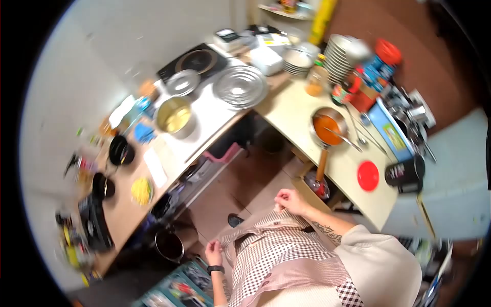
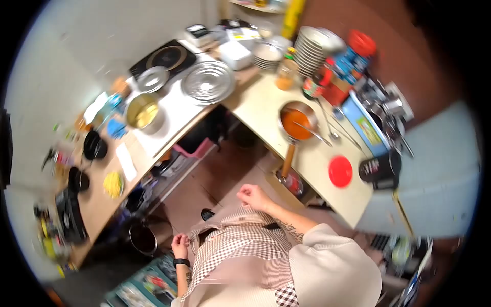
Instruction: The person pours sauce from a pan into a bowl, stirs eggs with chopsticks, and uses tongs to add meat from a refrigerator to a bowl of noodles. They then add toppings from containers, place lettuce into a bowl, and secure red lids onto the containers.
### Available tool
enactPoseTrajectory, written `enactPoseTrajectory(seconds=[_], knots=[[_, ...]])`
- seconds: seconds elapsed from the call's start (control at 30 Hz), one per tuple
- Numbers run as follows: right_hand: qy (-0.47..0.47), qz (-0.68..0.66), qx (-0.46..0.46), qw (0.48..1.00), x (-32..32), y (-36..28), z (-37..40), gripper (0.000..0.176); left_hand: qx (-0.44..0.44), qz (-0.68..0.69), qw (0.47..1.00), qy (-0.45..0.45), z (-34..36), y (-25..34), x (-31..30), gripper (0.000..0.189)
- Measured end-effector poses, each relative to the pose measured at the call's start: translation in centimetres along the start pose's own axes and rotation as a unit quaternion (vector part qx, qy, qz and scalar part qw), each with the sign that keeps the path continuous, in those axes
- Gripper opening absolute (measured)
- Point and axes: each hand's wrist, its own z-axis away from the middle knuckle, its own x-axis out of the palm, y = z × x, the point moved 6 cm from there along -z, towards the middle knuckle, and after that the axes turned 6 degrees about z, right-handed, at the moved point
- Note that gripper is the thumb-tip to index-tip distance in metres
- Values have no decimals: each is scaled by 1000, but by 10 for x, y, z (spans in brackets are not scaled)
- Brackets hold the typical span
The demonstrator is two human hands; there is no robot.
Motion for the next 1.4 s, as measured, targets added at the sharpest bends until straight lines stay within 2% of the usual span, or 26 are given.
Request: enactPoseTrajectory(seconds=[0.03,0.1,0.13,0.17,0.2,0.23,0.3,0.37,0.4,0.43,0.47,0.5,0.7,0.77,0.83,0.9,0.97,1.03,1.23,1.33,1.4], knots=[[81,-1,14,997,-24,22,6,19,1,18,999,-43,-26,27,19,13],[324,-156,105,927,-58,32,31,17,20,-42,994,-95,-78,98,22,13],[431,-166,44,886,-86,57,40,18,21,-42,991,-125,-92,118,40,14],[478,-162,130,853,-110,75,53,19,20,-41,988,-150,-107,133,56,14],[486,-259,135,824,-128,78,49,22,44,-66,981,-179,-130,145,75,14],[464,-331,159,806,-139,80,39,30,60,-91,975,-196,-139,151,88,14],[217,-519,200,803,-140,87,-3,37,26,-152,971,-185,-146,171,126,15],[166,-508,224,815,-135,93,-29,36,61,-244,941,-225,-142,211,155,20],[176,-502,265,804,-130,91,-36,22,59,-267,933,-232,-135,219,164,23],[185,-467,262,824,-129,95,-43,19,65,-287,923,-249,-139,230,182,25],[196,-429,262,842,-130,98,-48,19,51,-294,918,-262,-141,244,200,26],[255,-381,279,843,-130,90,-50,23,29,-302,911,-278,-134,257,210,26],[263,-324,224,881,-123,67,-49,16,143,-317,894,-284,-134,316,239,26],[267,-311,207,888,-135,18,-37,12,81,-240,918,-305,-134,313,241,27],[247,-274,190,910,-144,-26,-27,12,92,-213,912,-338,-130,313,244,27],[202,-267,181,925,-142,-69,-22,13,140,-220,898,-355,-122,331,246,27],[166,-254,161,939,-130,-111,-25,14,134,-176,901,-373,-112,350,244,26],[131,-239,153,950,-107,-154,-23,16,105,-97,900,-411,-109,355,238,29],[-8,-208,108,972,4,-264,-56,25,-9,-2,852,-524,-89,383,204,56],[-65,-181,80,978,86,-305,-79,28,-55,92,859,-501,-89,393,173,69],[-100,-178,71,976,144,-328,-94,28,-43,215,850,-478,-99,409,145,62]])
